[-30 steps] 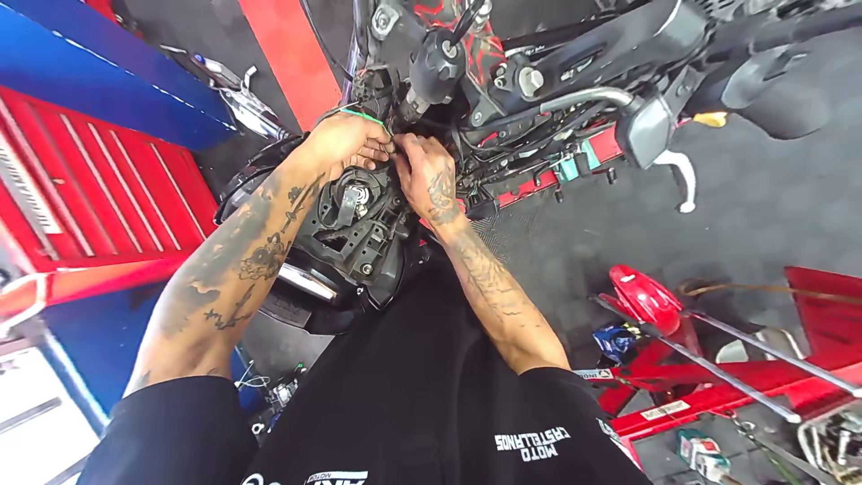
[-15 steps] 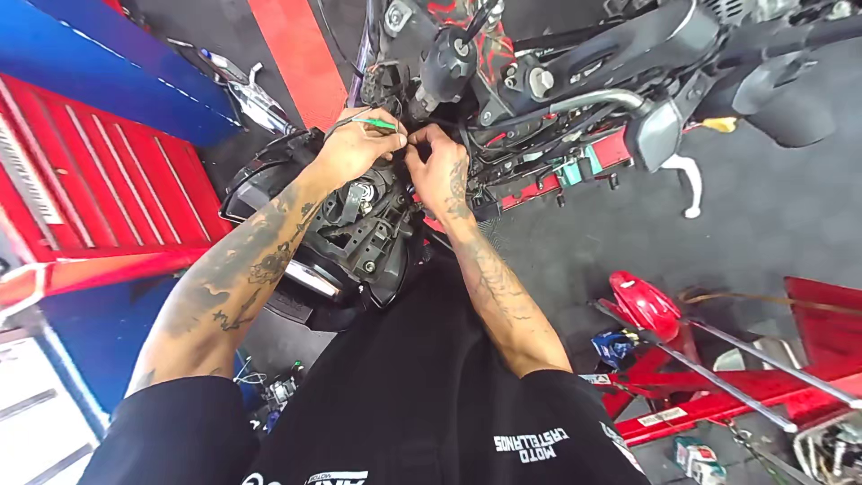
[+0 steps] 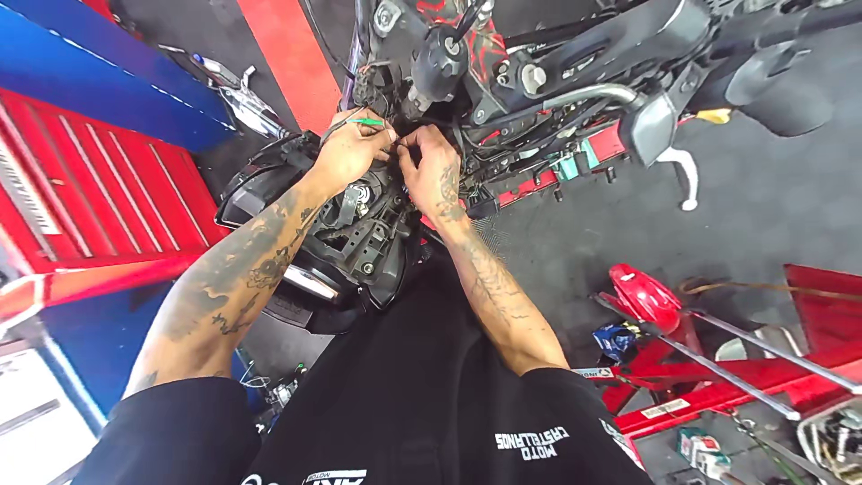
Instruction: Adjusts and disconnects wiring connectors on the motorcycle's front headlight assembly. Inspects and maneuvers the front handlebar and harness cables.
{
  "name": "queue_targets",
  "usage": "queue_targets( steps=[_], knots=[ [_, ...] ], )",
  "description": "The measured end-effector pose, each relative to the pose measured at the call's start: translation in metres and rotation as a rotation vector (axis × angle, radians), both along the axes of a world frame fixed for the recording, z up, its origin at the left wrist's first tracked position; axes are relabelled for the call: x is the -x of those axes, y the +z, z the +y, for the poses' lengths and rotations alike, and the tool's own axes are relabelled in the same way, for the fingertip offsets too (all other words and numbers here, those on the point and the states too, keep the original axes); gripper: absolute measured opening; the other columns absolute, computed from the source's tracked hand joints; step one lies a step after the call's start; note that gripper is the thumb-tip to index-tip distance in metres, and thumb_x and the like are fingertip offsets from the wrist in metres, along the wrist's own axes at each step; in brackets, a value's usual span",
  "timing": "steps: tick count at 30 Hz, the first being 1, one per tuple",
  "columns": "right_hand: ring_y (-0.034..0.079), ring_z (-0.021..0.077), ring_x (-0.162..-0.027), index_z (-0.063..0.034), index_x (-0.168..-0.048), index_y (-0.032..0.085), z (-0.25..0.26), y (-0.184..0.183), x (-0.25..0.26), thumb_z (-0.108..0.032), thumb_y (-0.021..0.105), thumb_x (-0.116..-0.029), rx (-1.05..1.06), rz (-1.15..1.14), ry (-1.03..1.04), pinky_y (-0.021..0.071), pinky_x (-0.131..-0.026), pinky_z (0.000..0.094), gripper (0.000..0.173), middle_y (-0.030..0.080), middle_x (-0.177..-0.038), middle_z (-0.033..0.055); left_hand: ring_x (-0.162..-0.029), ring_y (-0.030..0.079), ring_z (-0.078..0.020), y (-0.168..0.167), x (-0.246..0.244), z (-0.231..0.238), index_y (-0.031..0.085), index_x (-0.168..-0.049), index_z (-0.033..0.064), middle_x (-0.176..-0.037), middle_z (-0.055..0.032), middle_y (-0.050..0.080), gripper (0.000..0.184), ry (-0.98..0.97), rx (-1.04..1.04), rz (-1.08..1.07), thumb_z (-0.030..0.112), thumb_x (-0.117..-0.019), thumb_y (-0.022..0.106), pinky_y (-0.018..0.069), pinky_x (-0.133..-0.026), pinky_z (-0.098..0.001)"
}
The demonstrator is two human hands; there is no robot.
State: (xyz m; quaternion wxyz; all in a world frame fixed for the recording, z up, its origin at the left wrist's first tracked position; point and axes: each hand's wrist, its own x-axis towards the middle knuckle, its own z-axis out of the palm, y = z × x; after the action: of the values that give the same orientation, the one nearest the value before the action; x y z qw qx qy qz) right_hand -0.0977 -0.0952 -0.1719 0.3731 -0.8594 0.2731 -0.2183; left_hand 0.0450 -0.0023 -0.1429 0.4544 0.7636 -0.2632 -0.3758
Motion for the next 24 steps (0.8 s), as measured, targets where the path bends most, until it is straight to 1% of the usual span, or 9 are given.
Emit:
queue_targets(
  steps=[2,5,9,12,14,16,18,21,24],
  knots=[
    [0.069,0.0259,-0.093,-0.0054,-0.104,0.068,0.002,0.014,0.009,-0.013,0.066,-0.0982,-0.042,0.055,0.023,0.0567,-0.082,0.0426,0.01,0.068,-0.104,0.0134,-0.089,0.075,-0.0122,0.001,0.0,0.001,0.065,-0.113,0.0011,-0.102,-0.0058,0.073,0.018,-0.007,0.008,0.014,0.013,-0.1005,0.066,0.0635,-0.085,-0.03],
    [0.072,0.0224,-0.097,-0.0081,-0.103,0.074,-0.004,0.004,-0.008,-0.02,0.063,-0.0972,-0.065,0.117,-0.073,0.0563,-0.085,0.0425,0.017,0.075,-0.101,0.0083,-0.09,0.075,-0.0113,0.001,0.001,0.003,0.064,-0.113,0.0023,-0.102,-0.0049,0.073,0.016,-0.022,0.025,0.001,0.013,-0.101,0.065,0.0631,-0.086,-0.0288],
    [0.073,0.024,-0.096,-0.0088,-0.106,0.074,-0.006,0.004,-0.016,-0.021,0.061,-0.0988,-0.08,0.166,-0.094,0.0572,-0.085,0.0449,0.019,0.076,-0.099,0.0083,-0.092,0.074,-0.0107,0.001,-0.001,0.005,0.065,-0.113,0.0035,-0.103,-0.0038,0.072,0.016,-0.042,0.031,-0.024,0.014,-0.1007,0.066,0.0624,-0.088,-0.029],
    [0.073,0.0249,-0.098,-0.0096,-0.108,0.073,-0.008,0.007,-0.018,-0.021,0.06,-0.0994,-0.111,0.21,-0.082,0.0569,-0.085,0.0462,0.019,0.076,-0.101,0.0089,-0.087,0.074,-0.0079,0.001,-0.001,0.004,0.067,-0.107,0.0055,-0.096,-0.0015,0.074,0.017,-0.048,0.042,-0.082,0.011,-0.0926,0.075,0.0617,-0.086,-0.0271],
    [0.073,0.0238,-0.098,-0.0105,-0.108,0.073,-0.008,0.005,-0.019,-0.022,0.061,-0.0992,-0.129,0.208,-0.074,0.0567,-0.086,0.0461,0.019,0.076,-0.101,0.0079,-0.084,0.074,-0.0082,-0.001,0.002,0.003,0.068,-0.101,0.0054,-0.092,-0.0014,0.075,0.017,-0.011,0.065,-0.084,0.007,-0.0876,0.079,0.0621,-0.083,-0.0275],
    [0.072,0.0219,-0.101,-0.0118,-0.108,0.074,-0.011,0.004,-0.02,-0.022,0.062,-0.0987,-0.164,0.201,-0.064,0.0558,-0.089,0.0451,0.018,0.075,-0.104,0.0062,-0.081,0.074,-0.0093,0.0,0.003,0.002,0.067,-0.098,0.0054,-0.089,-0.0016,0.075,0.017,0.024,0.073,-0.08,0.005,-0.0864,0.079,0.0628,-0.081,-0.0287],
    [0.071,0.0204,-0.103,-0.0129,-0.108,0.075,-0.012,0.004,-0.022,-0.022,0.063,-0.0983,-0.189,0.198,-0.066,0.0556,-0.09,0.0443,0.018,0.075,-0.106,0.0048,-0.081,0.075,-0.0115,0.001,0.004,0.001,0.066,-0.098,0.0049,-0.091,-0.0031,0.075,0.017,0.039,0.063,-0.083,0.004,-0.0859,0.079,0.064,-0.081,-0.0306],
    [0.072,0.0224,-0.103,-0.0106,-0.12,0.072,-0.011,0.003,-0.023,-0.022,0.063,-0.0985,-0.201,0.211,-0.081,0.0559,-0.091,0.0461,0.025,0.076,-0.108,0.0062,-0.081,0.076,-0.0146,0.002,0.007,-0.001,0.066,-0.098,0.0035,-0.092,-0.0048,0.075,0.019,0.099,0.042,-0.035,0.001,-0.085,0.079,0.0657,-0.081,-0.0332],
    [0.074,0.0259,-0.095,-0.008,-0.125,0.066,-0.001,0.009,-0.011,-0.018,0.066,-0.0963,-0.139,0.171,-0.079,0.0581,-0.083,0.0488,0.03,0.076,-0.103,0.0086,-0.079,0.076,-0.0155,0.002,0.011,-0.005,0.063,-0.096,0.0039,-0.093,-0.0053,0.073,0.019,0.167,0.009,-0.003,-0.002,-0.0836,0.077,0.0666,-0.076,-0.0334]
  ],
)
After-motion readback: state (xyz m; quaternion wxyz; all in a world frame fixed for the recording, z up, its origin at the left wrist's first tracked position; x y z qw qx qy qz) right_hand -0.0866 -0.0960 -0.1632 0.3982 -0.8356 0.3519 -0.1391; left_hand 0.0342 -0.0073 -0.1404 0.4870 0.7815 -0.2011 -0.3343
